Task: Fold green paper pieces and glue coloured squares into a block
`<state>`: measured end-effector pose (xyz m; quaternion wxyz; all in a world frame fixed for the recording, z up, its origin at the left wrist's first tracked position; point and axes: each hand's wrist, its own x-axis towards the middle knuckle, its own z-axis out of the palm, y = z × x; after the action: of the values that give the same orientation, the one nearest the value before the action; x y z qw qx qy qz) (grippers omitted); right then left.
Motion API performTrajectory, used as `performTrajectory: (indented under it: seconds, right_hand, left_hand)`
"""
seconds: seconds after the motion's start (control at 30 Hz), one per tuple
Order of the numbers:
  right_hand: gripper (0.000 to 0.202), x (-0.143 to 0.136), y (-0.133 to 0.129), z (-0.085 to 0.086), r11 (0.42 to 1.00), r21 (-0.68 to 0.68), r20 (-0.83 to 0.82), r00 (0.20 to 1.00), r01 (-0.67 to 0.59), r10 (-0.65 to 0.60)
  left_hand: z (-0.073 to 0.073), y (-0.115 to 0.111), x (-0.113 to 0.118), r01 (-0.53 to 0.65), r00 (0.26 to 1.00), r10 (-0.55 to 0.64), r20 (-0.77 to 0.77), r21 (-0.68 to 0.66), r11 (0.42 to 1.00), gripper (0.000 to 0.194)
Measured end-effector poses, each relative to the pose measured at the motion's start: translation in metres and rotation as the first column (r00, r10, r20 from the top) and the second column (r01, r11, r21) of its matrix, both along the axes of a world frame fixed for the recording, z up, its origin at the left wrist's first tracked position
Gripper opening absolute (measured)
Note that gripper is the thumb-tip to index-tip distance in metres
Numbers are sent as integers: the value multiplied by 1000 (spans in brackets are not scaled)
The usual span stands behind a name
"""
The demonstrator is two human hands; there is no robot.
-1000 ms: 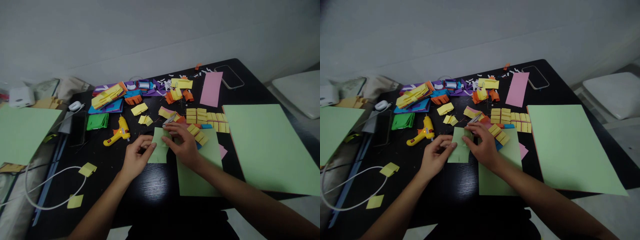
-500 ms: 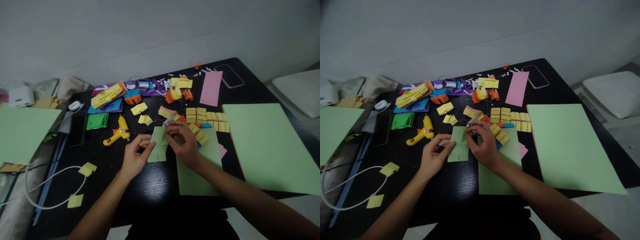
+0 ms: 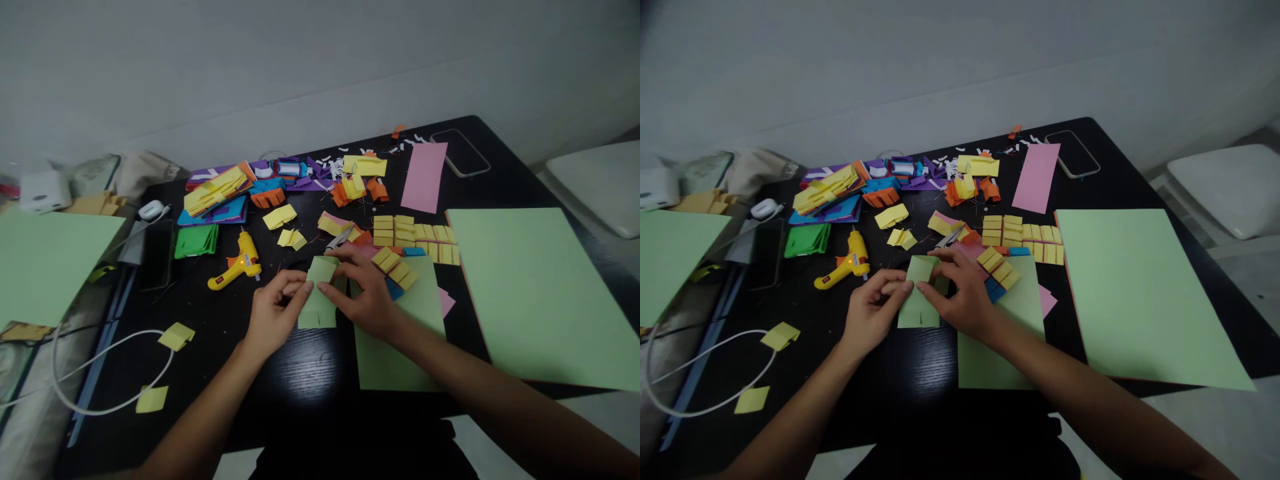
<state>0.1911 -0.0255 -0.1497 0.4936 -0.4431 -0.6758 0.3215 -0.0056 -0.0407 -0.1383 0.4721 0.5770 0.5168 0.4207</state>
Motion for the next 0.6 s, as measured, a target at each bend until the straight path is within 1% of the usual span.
performTrajectory:
  seconds: [0.1,0.17,0.3,0.43,0.5,0.6]
  right_hand:
    - [21,0,-1,1,1000,21,18,1000,-21,20]
    - [20,-1,-1,1,998,26,27,998,-59,59]
    - [16,-2,-2,0,993,11,51,991,-121,120]
    - [9,-2,-3,1,985,-23,61,984,-168,169]
    - [9,-1,-4,2,981,-23,58,979,-192,193]
    - [8,2,-4,7,962,-30,29,962,-272,273]
  left_hand:
    - [4,0,1,2,999,0,-54,40,999,24]
    - [6,0,1,8,998,-5,-66,47,999,24]
    - [5,2,0,-21,999,23,-47,40,999,16]
    - [4,3,-1,-27,996,31,-80,51,998,16]
    - [4,4,-2,-18,995,25,-98,65,998,16]
    - [6,4,-2,-7,995,15,-103,77,997,16]
